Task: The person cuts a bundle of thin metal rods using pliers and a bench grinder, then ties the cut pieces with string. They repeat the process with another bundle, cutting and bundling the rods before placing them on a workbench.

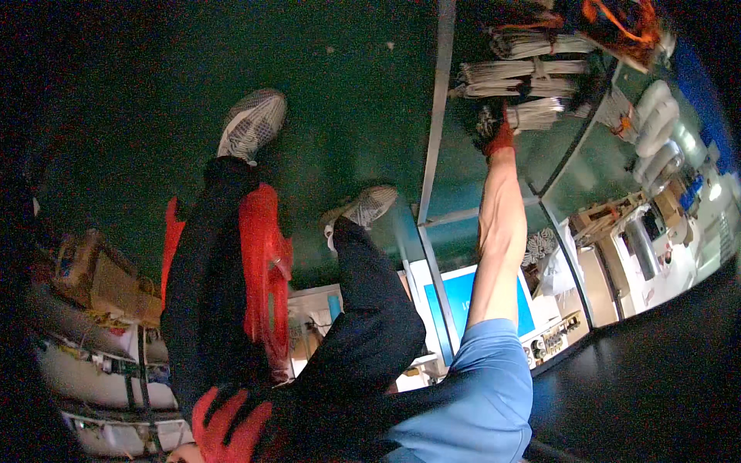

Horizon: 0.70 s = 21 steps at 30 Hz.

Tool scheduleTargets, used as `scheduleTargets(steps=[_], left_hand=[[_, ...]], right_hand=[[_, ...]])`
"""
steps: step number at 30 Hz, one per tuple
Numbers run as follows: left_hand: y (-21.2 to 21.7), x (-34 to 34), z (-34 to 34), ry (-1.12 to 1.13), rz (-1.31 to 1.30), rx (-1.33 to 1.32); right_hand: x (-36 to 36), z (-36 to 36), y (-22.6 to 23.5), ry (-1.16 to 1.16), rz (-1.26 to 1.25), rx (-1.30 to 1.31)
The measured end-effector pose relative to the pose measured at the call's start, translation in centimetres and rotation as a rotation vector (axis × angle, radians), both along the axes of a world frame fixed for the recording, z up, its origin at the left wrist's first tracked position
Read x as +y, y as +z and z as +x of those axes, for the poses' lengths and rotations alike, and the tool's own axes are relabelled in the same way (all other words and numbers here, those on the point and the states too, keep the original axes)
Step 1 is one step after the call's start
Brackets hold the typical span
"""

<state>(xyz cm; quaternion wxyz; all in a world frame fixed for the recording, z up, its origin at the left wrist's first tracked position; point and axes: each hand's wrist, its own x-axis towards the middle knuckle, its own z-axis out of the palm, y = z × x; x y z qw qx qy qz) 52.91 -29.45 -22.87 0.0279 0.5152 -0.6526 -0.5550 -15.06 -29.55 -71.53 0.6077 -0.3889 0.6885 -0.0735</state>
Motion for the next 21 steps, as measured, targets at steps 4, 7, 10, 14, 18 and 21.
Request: scheduleTargets(steps=[4, 7, 10, 14, 18, 21], left_hand=[[0.1, -0.6, -0.5, -0.004, -0.006, -0.001], [0.9, -2.4, -2.0, 0.019, 0.023, 0.028], [0.6, -1.3, -2.2, -0.054, 0.012, -0.017], [0.6, 0.2, -2.6, -0.078, 0.064, -0.116], [0.5, 1.6, -2.9, 0.025, 0.044, -0.251], [0.9, 2.0, -2.2, 0.178, -0.026, -0.284]], right_hand=[[-0.9, 1.4, -2.6, -0.358, 0.019, 0.057], [-1.1, 6.3, 1.3, -0.954, 0.275, -0.400], [2.1, 10.7, 7.5, -1.073, 0.094, -0.758], [2.1, 23.7, 17.0, -1.187, -0.012, -0.716], [4.7, 34.4, 25.3, -1.251, 0.084, -0.462], [11.4, 38.3, 30.5, -1.256, 0.334, -0.157]])
